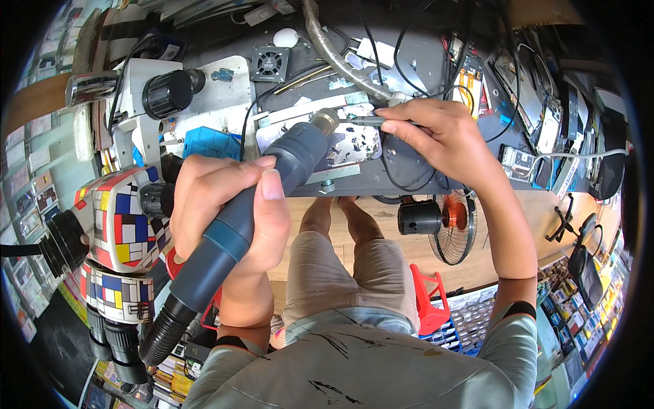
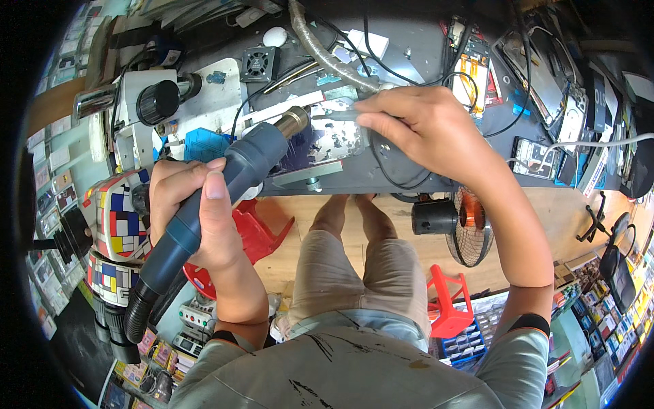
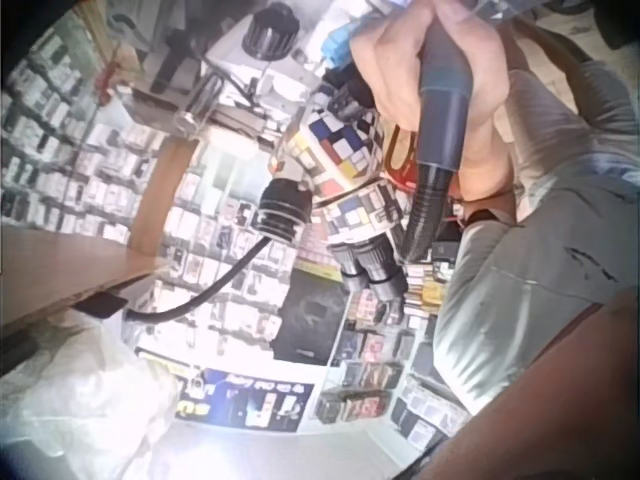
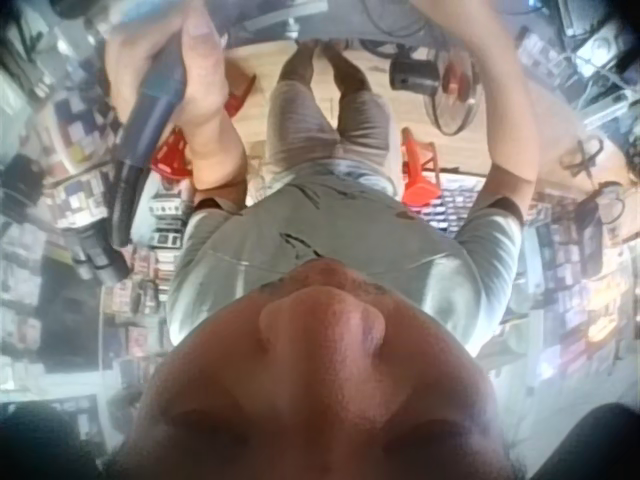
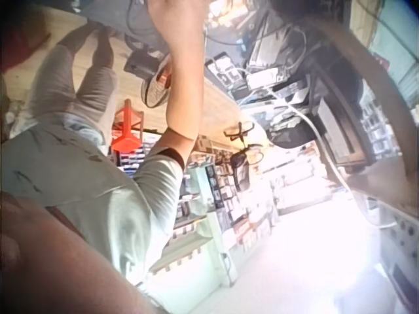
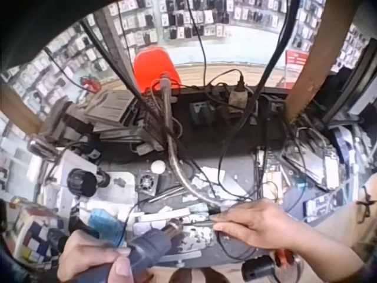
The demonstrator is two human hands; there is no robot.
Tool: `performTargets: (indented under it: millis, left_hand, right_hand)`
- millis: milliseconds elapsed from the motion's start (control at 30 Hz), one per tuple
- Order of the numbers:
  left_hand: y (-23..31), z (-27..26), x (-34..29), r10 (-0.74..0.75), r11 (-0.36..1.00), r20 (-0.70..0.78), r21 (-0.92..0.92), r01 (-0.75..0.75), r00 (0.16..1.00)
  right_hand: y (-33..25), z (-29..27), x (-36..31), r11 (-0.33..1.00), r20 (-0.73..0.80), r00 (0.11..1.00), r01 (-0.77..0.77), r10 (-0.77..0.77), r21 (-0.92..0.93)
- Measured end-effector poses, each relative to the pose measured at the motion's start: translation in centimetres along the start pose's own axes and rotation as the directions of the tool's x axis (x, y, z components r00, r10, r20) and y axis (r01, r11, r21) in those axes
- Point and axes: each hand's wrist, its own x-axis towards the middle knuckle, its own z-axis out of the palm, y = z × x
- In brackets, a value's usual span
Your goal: The person uses a hot air gun and tweezers to work on a small circuit board placed on a workbench. They repeatedly apply heat and adjust components with tweezers, then briefly adjust a nearby power supply unit.
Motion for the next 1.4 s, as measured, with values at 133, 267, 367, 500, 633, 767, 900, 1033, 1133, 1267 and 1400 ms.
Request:
performTargets:
  millis: [133, 267, 367, 500, 633, 767, 900, 1033, 1133, 1267, 1400]
  left_hand:
    - [0.0, -0.2, 0.2, -0.015, 1.0, -0.023, -0.02, 0.014, 1.0]
    - [0.4, 0.2, 0.3, -0.038, 0.999, 0.064, -0.014, 0.039, 0.997]
    - [0.7, 0.6, 0.4, -0.016, 1.0, 0.107, 0.028, 0.013, 0.994]
    - [0.4, 0.7, 0.9, -0.012, 1.0, 0.084, -0.02, 0.014, 0.996]
    - [0.2, 0.8, 1.2, 0.009, 1.0, 0.079, -0.008, -0.009, 0.997]
    - [0.3, 0.9, 1.2, 0.002, 1.0, 0.066, -0.016, -0.001, 0.998]
    - [0.4, 1.0, 1.3, -0.004, 1.0, 0.061, -0.009, 0.004, 0.998]
    - [0.4, 0.8, 1.4, 0.003, 1.0, 0.087, 0.0, -0.003, 0.996]
    - [0.4, 0.8, 1.5, 0.009, 1.0, 0.1, 0.009, -0.01, 0.995]
    - [0.5, 0.9, 1.4, 0.004, 1.0, 0.084, 0.011, -0.004, 0.996]
    - [0.6, 0.9, 1.3, -0.017, 1.0, 0.055, 0.011, 0.016, 0.998]
  right_hand:
    - [-0.6, -1.5, -0.8, 0.997, -0.026, 0.996, -0.083, 0.082, -0.005]
    - [-0.7, -1.7, -1.5, 0.996, -0.056, 0.995, -0.082, 0.08, -0.037]
    - [-0.6, -1.1, -1.5, 0.997, -0.068, 0.995, -0.07, 0.067, -0.033]
    - [-0.7, -0.8, -1.3, 0.995, -0.08, 0.996, -0.046, 0.039, -0.091]
    - [-0.8, -0.7, -1.3, 0.996, -0.097, 0.995, -0.038, 0.03, -0.08]
    - [-0.2, -0.6, -1.0, 0.999, -0.114, 0.993, -0.03, 0.026, -0.035]
    - [0.5, -0.6, -0.6, 0.998, -0.118, 0.992, 0.043, -0.048, -0.048]
    - [0.9, -1.2, -0.2, 0.999, -0.07, 0.997, 0.033, -0.035, -0.024]
    - [0.9, -1.4, -0.1, 1.0, -0.028, 1.0, -0.003, 0.003, -0.024]
    - [0.8, -1.2, -0.5, 1.0, -0.026, 0.999, -0.019, 0.019, -0.016]
    - [0.7, -0.5, -1.1, 1.0, -0.075, 0.997, -0.008, 0.006, -0.029]
